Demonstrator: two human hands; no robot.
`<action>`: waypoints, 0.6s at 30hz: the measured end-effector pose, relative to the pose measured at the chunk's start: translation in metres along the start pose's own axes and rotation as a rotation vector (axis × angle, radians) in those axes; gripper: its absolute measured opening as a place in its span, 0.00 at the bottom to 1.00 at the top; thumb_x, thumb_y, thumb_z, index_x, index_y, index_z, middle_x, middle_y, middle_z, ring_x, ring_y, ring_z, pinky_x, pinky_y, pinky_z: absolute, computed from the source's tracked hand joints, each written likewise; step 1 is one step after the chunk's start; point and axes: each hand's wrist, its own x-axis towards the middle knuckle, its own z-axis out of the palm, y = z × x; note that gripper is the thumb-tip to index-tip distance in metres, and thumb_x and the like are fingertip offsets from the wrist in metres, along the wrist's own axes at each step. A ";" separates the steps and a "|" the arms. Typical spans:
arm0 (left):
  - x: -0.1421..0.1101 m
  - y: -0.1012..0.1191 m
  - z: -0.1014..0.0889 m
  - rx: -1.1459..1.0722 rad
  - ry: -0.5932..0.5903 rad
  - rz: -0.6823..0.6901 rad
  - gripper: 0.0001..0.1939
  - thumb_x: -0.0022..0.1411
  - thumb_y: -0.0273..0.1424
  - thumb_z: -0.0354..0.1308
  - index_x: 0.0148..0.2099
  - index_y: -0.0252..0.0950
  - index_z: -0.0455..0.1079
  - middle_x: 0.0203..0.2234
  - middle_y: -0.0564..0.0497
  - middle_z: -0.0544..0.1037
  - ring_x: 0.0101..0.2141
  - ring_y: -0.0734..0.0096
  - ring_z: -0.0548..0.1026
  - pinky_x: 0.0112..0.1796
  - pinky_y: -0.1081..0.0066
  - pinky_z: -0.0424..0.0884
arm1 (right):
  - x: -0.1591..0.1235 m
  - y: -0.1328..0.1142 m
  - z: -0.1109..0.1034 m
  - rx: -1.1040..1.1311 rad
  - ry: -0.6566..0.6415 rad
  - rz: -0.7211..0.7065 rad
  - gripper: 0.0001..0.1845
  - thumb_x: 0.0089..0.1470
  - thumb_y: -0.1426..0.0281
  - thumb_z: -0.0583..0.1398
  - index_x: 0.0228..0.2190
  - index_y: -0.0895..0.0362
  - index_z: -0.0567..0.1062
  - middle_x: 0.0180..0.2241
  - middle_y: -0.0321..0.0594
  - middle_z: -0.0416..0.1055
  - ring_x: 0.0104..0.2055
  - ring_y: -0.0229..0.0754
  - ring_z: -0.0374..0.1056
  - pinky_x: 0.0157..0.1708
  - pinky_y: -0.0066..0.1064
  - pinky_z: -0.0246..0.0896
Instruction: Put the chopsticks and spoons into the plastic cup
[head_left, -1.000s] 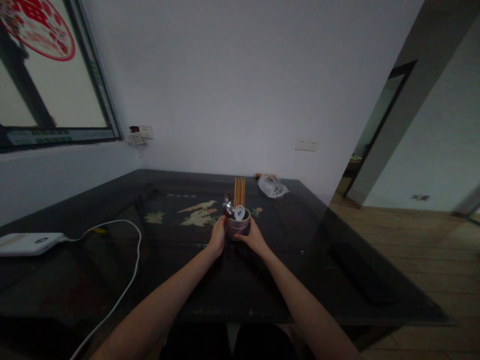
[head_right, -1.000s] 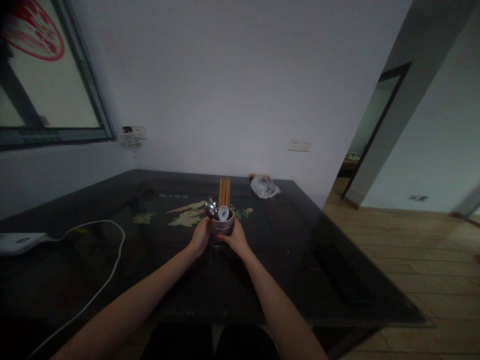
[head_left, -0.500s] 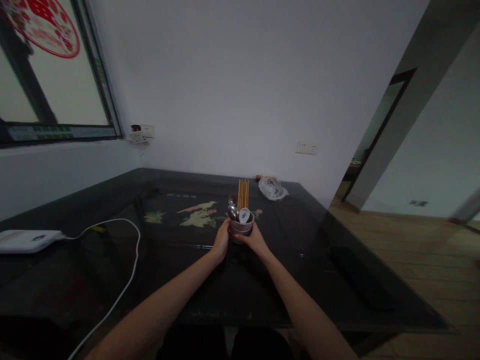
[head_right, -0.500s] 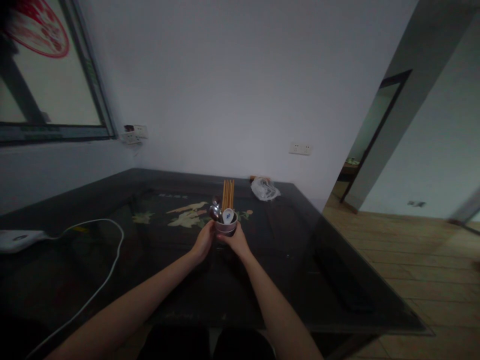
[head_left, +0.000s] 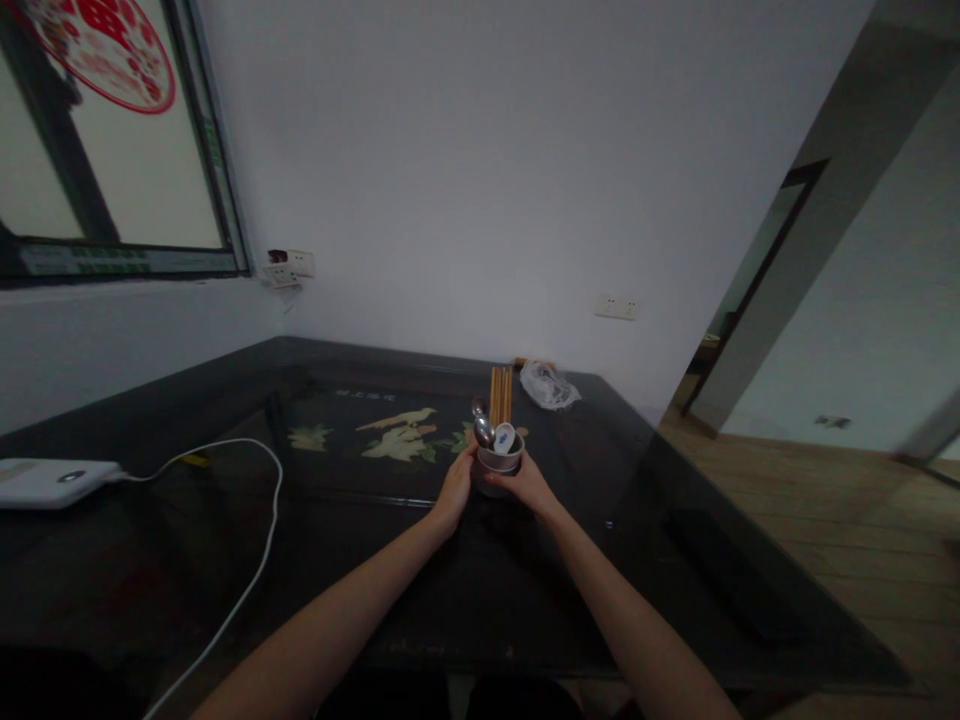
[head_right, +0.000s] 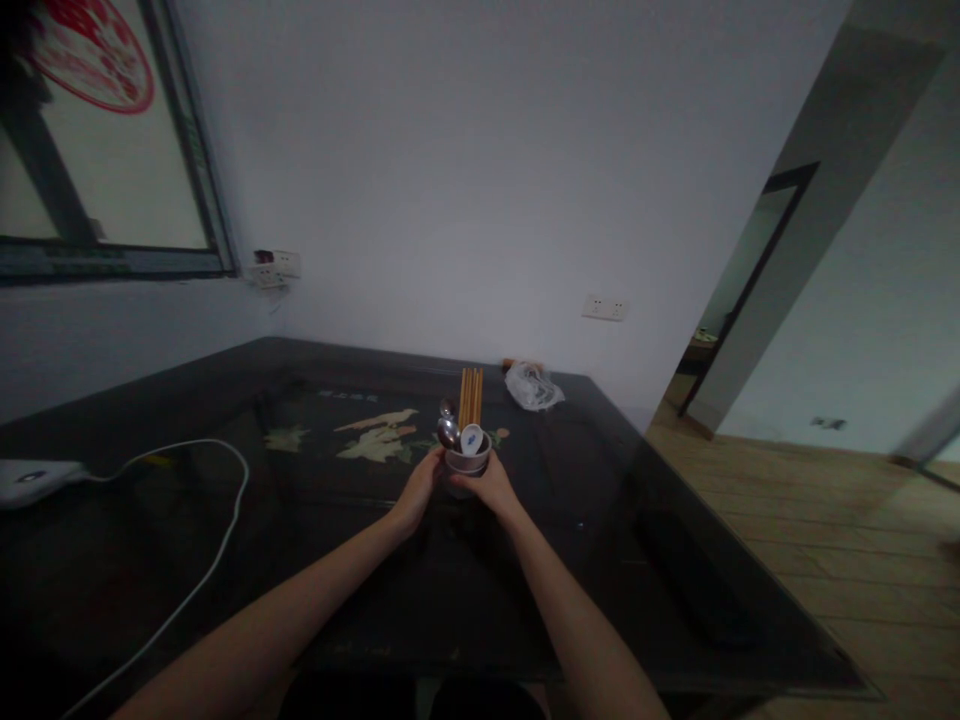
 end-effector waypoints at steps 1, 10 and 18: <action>0.000 0.000 0.000 0.005 -0.003 -0.002 0.15 0.59 0.34 0.50 0.46 0.38 0.72 0.47 0.46 0.75 0.53 0.60 0.67 0.55 0.59 0.60 | 0.001 0.000 -0.001 -0.009 0.001 -0.008 0.39 0.29 0.66 0.71 0.45 0.59 0.67 0.47 0.48 0.71 0.49 0.50 0.67 0.51 0.43 0.60; 0.001 -0.001 0.003 -0.006 -0.030 -0.068 0.14 0.61 0.34 0.50 0.45 0.37 0.72 0.49 0.44 0.74 0.52 0.61 0.69 0.56 0.60 0.57 | 0.000 0.009 -0.027 -0.060 0.046 0.003 0.40 0.28 0.65 0.71 0.46 0.59 0.67 0.47 0.47 0.72 0.50 0.51 0.67 0.52 0.45 0.59; 0.003 -0.001 0.002 0.073 -0.080 -0.038 0.13 0.61 0.34 0.49 0.40 0.36 0.74 0.43 0.44 0.77 0.47 0.62 0.72 0.54 0.61 0.60 | -0.005 0.020 -0.073 -0.092 0.106 0.042 0.41 0.29 0.63 0.71 0.47 0.60 0.67 0.48 0.50 0.71 0.50 0.51 0.67 0.52 0.45 0.60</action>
